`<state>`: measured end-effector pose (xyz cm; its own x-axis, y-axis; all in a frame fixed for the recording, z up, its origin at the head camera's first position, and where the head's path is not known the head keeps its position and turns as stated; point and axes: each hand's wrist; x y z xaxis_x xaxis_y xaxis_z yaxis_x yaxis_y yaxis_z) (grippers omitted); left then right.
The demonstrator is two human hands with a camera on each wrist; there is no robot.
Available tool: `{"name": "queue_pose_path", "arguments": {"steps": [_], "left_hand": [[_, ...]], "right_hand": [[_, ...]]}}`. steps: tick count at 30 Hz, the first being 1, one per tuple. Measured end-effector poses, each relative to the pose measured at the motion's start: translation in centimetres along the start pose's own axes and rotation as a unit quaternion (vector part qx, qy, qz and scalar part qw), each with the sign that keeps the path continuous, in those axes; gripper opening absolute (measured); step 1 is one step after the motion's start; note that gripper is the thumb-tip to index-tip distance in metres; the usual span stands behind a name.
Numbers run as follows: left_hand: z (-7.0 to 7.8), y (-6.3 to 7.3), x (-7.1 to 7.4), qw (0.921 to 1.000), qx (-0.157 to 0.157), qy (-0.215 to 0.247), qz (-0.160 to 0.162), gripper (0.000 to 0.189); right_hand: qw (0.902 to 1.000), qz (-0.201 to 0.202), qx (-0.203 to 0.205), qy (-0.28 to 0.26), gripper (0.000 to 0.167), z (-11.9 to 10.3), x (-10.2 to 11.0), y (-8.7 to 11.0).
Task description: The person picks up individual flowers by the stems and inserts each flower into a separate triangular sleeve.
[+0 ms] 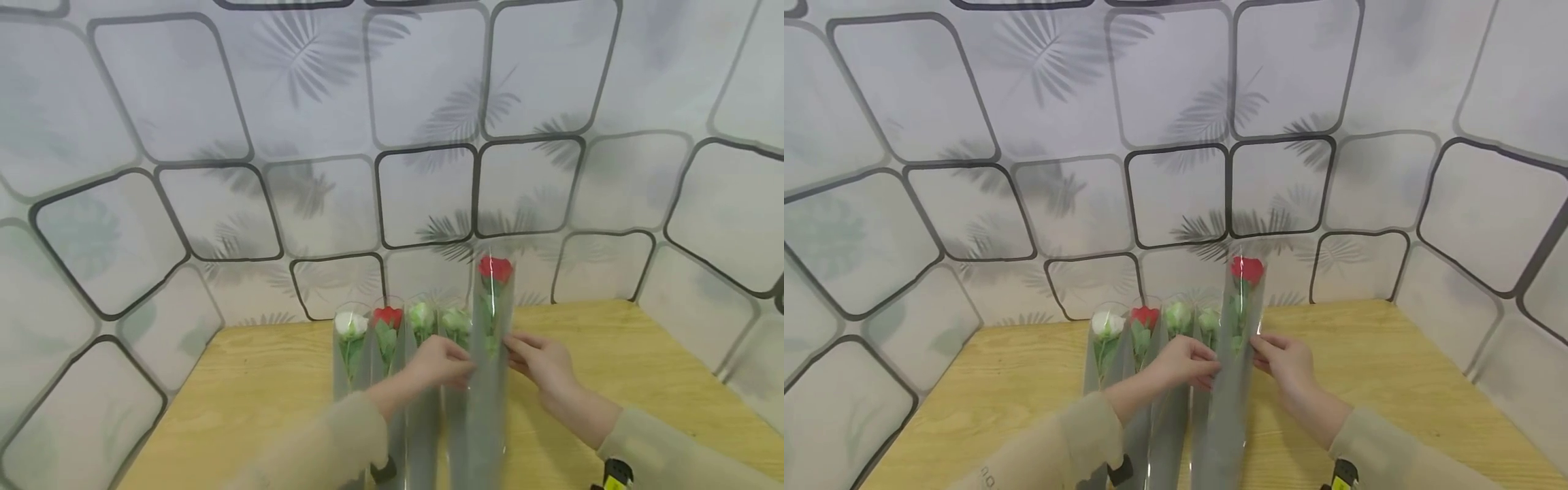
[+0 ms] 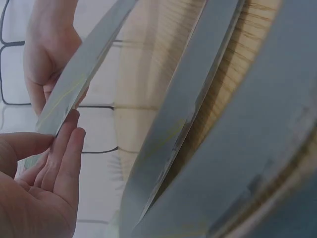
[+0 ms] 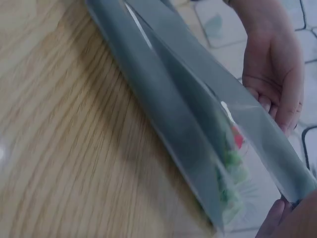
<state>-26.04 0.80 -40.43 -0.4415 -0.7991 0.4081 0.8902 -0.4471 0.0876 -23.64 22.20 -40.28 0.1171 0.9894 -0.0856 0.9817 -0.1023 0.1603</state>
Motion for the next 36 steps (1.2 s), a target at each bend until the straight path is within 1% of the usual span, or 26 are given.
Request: {"name": "queue_pose_path", "arguments": {"steps": [4,7,10,12,16,19,21,26,32,36], "left_hand": [[-0.6,-0.5,-1.6,0.9994,0.022,0.027,0.001,0.019],[-1.3,-0.8,-2.9,0.9984,0.036,0.044,0.008,0.017],[-1.7,-1.0,-3.8,0.9976,0.049,0.047,0.012,0.014],[-1.6,-1.0,-4.2,0.9971,0.056,0.049,0.013,0.012],[-1.2,-1.1,-4.5,0.9967,0.060,0.053,0.006,0.015],[-1.0,-1.0,-4.6,0.9966,0.061,0.055,-0.002,0.020],[-1.0,-1.0,-4.7,0.9966,0.062,0.054,-0.004,0.021],[-1.4,-0.9,-4.8,0.9959,0.063,0.064,-0.003,0.023],[-1.9,-0.9,-4.8,0.9952,0.062,0.075,-0.007,0.025],[-1.9,-0.7,-4.6,0.9955,0.063,0.071,-0.010,0.026]], "right_hand": [[0.9997,0.016,0.004,0.018,0.041,0.9,0.8,-0.9],[0.9989,0.022,0.005,0.042,0.039,1.9,1.4,-1.5],[0.9973,0.025,0.006,0.069,0.040,2.9,1.8,-2.1],[0.9953,0.026,0.006,0.093,0.041,3.5,2.1,-2.5],[0.9940,0.024,-0.004,0.107,0.042,4.4,2.6,-3.4],[0.9955,0.015,-0.011,0.093,0.042,4.8,3.0,-4.0],[0.9954,0.011,-0.011,0.095,0.041,4.9,3.2,-4.4],[0.9928,0.012,-0.006,0.119,0.042,4.9,3.4,-5.3],[0.9918,0.008,-0.005,0.128,0.043,4.8,3.4,-5.4],[0.9906,0.007,-0.003,0.137,0.041,4.7,3.3,-5.4]]}}
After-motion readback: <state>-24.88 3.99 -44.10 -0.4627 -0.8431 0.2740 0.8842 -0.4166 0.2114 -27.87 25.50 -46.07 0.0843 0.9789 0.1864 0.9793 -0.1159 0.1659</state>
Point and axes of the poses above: each hand's wrist, its own y-axis away from the middle knuckle, its own x-axis out of the back of the hand, z = x × y, and after that the axes turned 5 degrees about -y, right-handed
